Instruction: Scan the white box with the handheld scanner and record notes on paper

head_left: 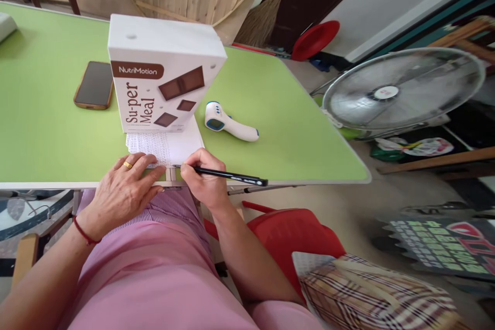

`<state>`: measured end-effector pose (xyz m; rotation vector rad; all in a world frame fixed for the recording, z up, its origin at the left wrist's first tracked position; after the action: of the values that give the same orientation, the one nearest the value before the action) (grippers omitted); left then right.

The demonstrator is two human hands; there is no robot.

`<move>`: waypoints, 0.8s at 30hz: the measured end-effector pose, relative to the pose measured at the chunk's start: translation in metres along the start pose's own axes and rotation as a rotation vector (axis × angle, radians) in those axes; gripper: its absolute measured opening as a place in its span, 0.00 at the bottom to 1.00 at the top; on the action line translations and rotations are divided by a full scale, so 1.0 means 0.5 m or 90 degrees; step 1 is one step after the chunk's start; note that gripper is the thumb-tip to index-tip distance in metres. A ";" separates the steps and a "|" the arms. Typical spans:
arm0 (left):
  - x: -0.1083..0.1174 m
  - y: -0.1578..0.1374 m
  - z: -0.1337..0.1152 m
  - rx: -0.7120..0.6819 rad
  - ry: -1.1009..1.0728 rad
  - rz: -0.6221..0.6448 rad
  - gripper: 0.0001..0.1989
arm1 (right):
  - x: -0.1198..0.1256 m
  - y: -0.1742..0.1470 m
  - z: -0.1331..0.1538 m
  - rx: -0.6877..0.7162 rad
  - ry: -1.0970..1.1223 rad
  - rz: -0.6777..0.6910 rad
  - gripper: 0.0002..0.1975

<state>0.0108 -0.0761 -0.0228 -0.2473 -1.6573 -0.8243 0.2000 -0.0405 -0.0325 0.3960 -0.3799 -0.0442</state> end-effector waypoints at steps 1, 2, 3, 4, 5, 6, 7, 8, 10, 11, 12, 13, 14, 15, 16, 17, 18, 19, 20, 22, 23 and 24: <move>0.000 0.001 0.000 -0.001 0.001 0.000 0.14 | 0.000 0.000 0.000 0.001 0.004 -0.008 0.05; 0.000 0.001 0.000 -0.002 0.001 0.000 0.14 | 0.000 -0.001 0.000 0.001 0.007 -0.012 0.05; 0.000 0.001 -0.001 -0.002 0.000 0.000 0.14 | -0.001 -0.001 -0.001 0.001 0.010 -0.012 0.05; 0.000 0.001 -0.001 -0.001 -0.003 0.001 0.14 | -0.001 -0.001 -0.001 0.000 0.010 -0.008 0.05; 0.000 0.001 -0.001 0.001 -0.006 0.001 0.14 | -0.002 -0.001 -0.001 -0.002 0.009 -0.003 0.05; 0.000 0.001 0.000 0.003 -0.010 0.001 0.14 | -0.002 -0.001 -0.001 -0.002 0.007 0.002 0.05; 0.000 0.000 0.000 0.005 -0.013 0.000 0.14 | -0.002 -0.001 -0.001 -0.003 0.006 0.006 0.05; 0.001 0.000 0.000 0.006 -0.015 -0.001 0.14 | -0.003 -0.001 -0.001 -0.002 0.005 0.008 0.05; 0.001 0.000 0.000 0.006 -0.015 -0.001 0.14 | -0.003 0.000 -0.001 0.001 0.002 0.013 0.05; 0.001 0.000 0.000 0.005 -0.014 -0.003 0.14 | -0.003 0.000 -0.001 0.003 -0.001 0.015 0.05; 0.001 0.000 0.000 0.004 -0.011 -0.004 0.14 | -0.004 0.000 -0.001 0.004 -0.004 0.018 0.05; 0.001 0.000 0.000 0.002 -0.008 -0.005 0.14 | -0.004 0.000 -0.001 0.006 -0.009 0.022 0.05; 0.000 0.000 0.000 0.000 -0.004 -0.007 0.14 | -0.004 0.001 -0.001 0.009 -0.012 0.025 0.05; 0.000 0.001 0.000 -0.001 0.001 -0.008 0.14 | -0.004 0.001 -0.001 0.011 -0.015 0.028 0.06; 0.000 0.001 0.000 -0.003 0.006 -0.007 0.14 | -0.003 0.001 -0.001 0.014 -0.016 0.030 0.06; -0.001 0.001 0.000 -0.003 0.010 -0.006 0.14 | -0.003 0.001 -0.001 0.016 -0.016 0.031 0.06; -0.001 0.001 0.000 -0.004 0.011 -0.005 0.14 | -0.003 0.001 0.000 0.018 -0.015 0.030 0.06; -0.001 0.001 0.000 -0.005 0.012 -0.005 0.14 | -0.003 0.001 0.000 0.020 -0.012 0.028 0.06; -0.001 0.001 0.000 -0.006 0.012 -0.006 0.14 | -0.003 0.002 -0.001 0.022 -0.009 0.027 0.06; -0.001 0.000 0.000 -0.009 0.011 -0.008 0.14 | -0.004 0.002 -0.002 0.025 -0.006 0.028 0.06; 0.000 -0.001 0.000 -0.008 0.011 -0.009 0.14 | -0.005 0.002 -0.003 0.026 -0.005 0.029 0.06; 0.000 -0.001 0.000 -0.007 0.010 -0.008 0.14 | -0.005 0.001 -0.004 0.029 0.000 0.028 0.06</move>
<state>0.0105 -0.0765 -0.0230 -0.2376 -1.6407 -0.8436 0.1982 -0.0390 -0.0349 0.4319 -0.3905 0.0080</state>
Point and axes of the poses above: each hand's wrist, its own y-axis towards the middle knuckle, its own x-axis out of the back of the hand, z = x × y, the point moved 1 cm from there along y, towards the middle knuckle
